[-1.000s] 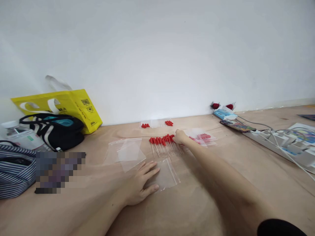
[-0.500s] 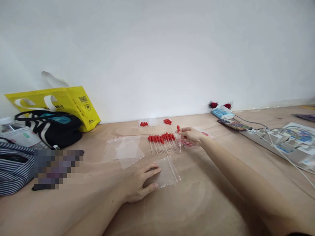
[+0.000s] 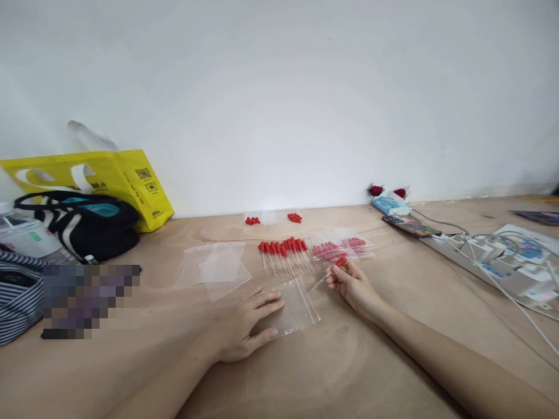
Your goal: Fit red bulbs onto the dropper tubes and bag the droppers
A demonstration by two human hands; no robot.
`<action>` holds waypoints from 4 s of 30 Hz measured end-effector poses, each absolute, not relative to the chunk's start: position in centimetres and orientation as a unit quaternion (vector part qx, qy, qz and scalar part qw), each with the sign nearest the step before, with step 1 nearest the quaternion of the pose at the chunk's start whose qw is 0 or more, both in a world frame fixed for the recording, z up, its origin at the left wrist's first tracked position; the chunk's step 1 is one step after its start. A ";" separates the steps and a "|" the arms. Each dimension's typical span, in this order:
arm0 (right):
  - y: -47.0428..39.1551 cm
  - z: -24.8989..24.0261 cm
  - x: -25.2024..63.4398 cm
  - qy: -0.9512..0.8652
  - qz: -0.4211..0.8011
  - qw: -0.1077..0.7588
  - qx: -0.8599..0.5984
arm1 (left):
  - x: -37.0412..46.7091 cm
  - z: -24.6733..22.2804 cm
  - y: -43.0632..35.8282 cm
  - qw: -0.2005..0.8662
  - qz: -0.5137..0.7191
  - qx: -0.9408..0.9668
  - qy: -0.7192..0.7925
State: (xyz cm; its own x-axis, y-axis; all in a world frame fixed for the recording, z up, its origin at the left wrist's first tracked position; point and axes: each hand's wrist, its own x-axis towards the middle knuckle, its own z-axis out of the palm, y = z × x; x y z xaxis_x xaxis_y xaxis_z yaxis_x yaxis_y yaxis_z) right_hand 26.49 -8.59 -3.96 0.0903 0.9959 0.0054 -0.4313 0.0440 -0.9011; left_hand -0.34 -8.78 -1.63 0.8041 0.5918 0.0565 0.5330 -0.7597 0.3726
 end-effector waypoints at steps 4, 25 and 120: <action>-8.7 -3.8 26.3 -0.364 0.567 0.637 -0.375 | -0.4 -1.7 -8.8 0.175 0.085 0.934 0.300; -8.2 -4.9 26.8 -0.445 0.520 0.613 -0.395 | -0.4 -1.9 -8.6 0.175 0.087 0.936 0.292; 4.2 -1.4 23.0 -0.637 0.186 0.297 -0.686 | -0.3 -1.8 -8.1 0.178 0.085 0.940 0.278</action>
State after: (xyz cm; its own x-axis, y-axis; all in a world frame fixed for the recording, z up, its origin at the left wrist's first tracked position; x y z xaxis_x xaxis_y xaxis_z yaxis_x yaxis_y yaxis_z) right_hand 23.04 4.17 -1.39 0.1192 0.9851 0.1243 0.7643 -0.0112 -0.6447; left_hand -0.30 -8.08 -1.82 0.8312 0.5526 0.0615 0.4918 -0.7823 0.3824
